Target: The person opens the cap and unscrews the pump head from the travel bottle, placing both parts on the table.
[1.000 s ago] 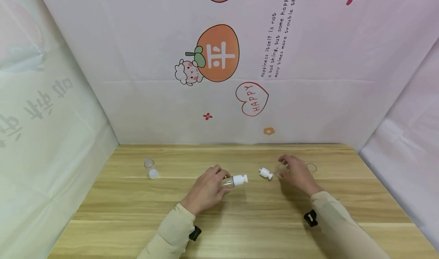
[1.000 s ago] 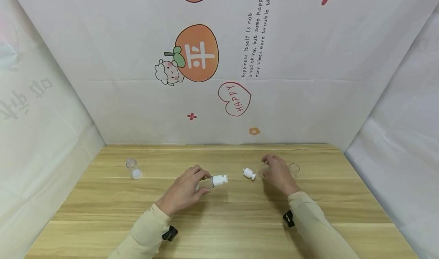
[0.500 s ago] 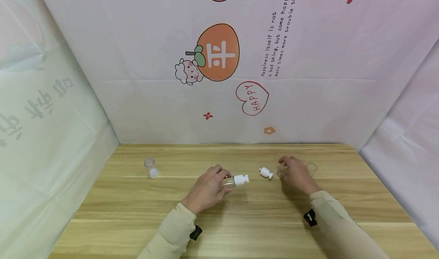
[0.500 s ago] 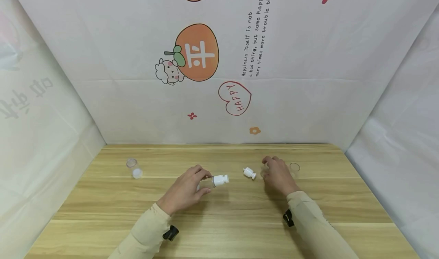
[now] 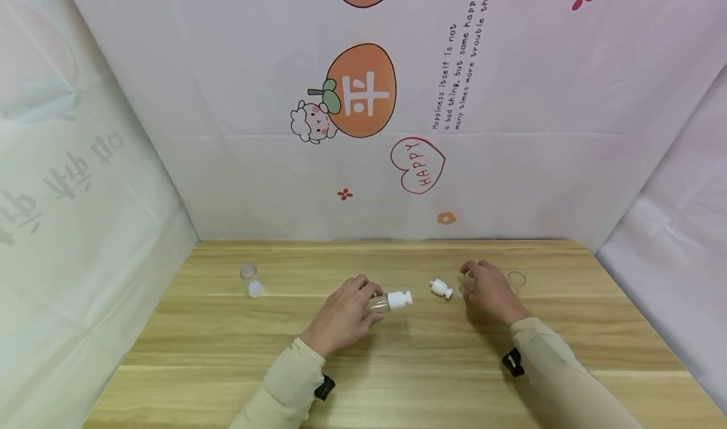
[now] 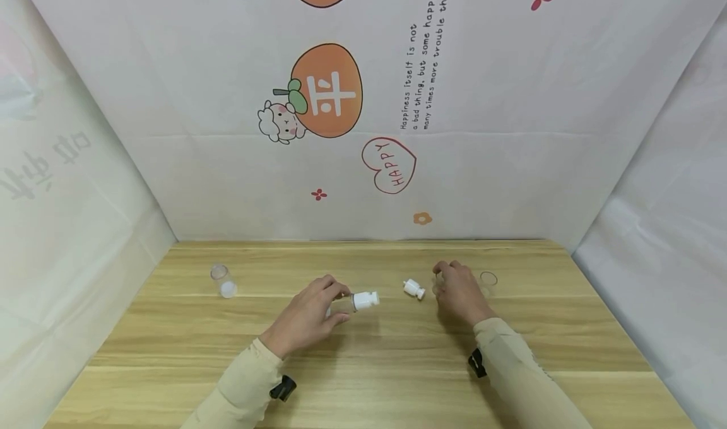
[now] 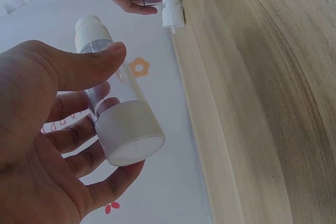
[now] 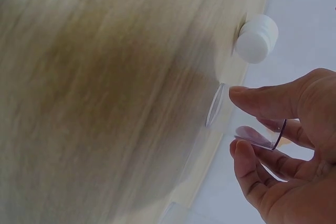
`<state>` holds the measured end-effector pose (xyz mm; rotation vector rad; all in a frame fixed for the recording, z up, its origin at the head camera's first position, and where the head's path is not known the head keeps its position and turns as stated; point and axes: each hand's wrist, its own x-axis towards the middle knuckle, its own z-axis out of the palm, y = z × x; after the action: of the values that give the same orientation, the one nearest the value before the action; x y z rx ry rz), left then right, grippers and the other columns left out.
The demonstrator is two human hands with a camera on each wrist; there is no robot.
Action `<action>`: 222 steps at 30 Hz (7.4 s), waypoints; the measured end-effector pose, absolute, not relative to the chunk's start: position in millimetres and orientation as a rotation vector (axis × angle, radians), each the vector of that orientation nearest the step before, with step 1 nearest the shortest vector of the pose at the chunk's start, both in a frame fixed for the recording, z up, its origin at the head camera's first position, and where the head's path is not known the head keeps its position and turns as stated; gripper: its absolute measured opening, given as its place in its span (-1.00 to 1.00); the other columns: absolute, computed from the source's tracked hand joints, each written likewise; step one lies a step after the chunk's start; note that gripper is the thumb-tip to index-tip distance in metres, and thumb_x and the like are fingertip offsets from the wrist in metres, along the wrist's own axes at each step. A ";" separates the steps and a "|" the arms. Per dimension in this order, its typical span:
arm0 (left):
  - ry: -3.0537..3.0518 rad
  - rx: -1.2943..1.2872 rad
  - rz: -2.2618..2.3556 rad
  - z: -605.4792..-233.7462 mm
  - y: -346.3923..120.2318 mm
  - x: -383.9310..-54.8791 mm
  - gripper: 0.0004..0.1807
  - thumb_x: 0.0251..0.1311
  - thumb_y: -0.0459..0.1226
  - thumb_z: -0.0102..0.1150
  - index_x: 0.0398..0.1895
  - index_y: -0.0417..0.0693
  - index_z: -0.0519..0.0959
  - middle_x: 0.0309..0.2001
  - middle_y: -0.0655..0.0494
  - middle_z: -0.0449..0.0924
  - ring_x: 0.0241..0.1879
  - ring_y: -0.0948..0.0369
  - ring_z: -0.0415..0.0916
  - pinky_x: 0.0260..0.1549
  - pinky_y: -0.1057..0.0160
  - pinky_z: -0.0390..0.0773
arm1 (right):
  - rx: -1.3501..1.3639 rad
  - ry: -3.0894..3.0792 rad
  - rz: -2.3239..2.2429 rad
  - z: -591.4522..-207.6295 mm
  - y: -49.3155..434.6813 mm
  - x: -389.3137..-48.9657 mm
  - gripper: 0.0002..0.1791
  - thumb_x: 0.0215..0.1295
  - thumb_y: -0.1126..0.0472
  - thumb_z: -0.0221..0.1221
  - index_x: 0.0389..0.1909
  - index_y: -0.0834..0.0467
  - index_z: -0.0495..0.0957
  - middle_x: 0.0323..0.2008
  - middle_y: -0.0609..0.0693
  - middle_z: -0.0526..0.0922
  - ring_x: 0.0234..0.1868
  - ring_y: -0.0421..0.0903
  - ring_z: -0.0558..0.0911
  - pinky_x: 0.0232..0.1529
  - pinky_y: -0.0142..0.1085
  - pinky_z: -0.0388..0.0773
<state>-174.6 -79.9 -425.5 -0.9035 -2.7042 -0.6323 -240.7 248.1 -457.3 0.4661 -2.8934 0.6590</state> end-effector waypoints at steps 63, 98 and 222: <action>-2.644 -0.825 -0.581 -427.8 -76.1 -174.6 -0.61 0.17 -0.20 0.49 0.03 -0.02 0.59 -0.13 0.11 0.56 -0.15 0.13 0.49 -0.16 0.09 0.53 | 0.772 -2.734 1.218 -423.6 196.0 -196.1 -0.42 0.17 0.17 0.48 0.19 0.20 0.53 0.00 0.06 0.65 0.02 0.14 0.60 -0.01 0.05 0.56; -2.565 -0.878 -0.592 -421.2 -70.6 -173.0 -0.61 0.11 -0.21 0.53 -0.02 -0.04 0.61 -0.13 0.10 0.57 -0.19 0.16 0.48 -0.15 0.11 0.56 | 0.888 -2.733 1.599 -416.4 160.5 -187.6 -0.64 0.30 0.20 0.38 0.07 0.14 0.58 -0.18 0.00 0.64 -0.21 -0.02 0.65 -0.17 -0.12 0.68; -2.610 -0.961 -0.818 -417.0 -72.5 -173.5 -0.62 0.13 -0.24 0.51 -0.01 -0.15 0.66 -0.12 0.04 0.63 -0.16 0.16 0.53 -0.18 0.21 0.59 | 0.824 -2.642 1.773 -406.1 156.2 -186.2 -0.71 0.31 0.28 0.36 -0.02 0.29 0.59 -0.10 0.11 0.65 -0.08 0.06 0.62 -0.16 -0.27 0.68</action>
<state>-173.5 -72.5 -417.0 -0.9606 -2.6097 -0.8178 -186.2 156.2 -406.1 0.8243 -2.6424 1.7731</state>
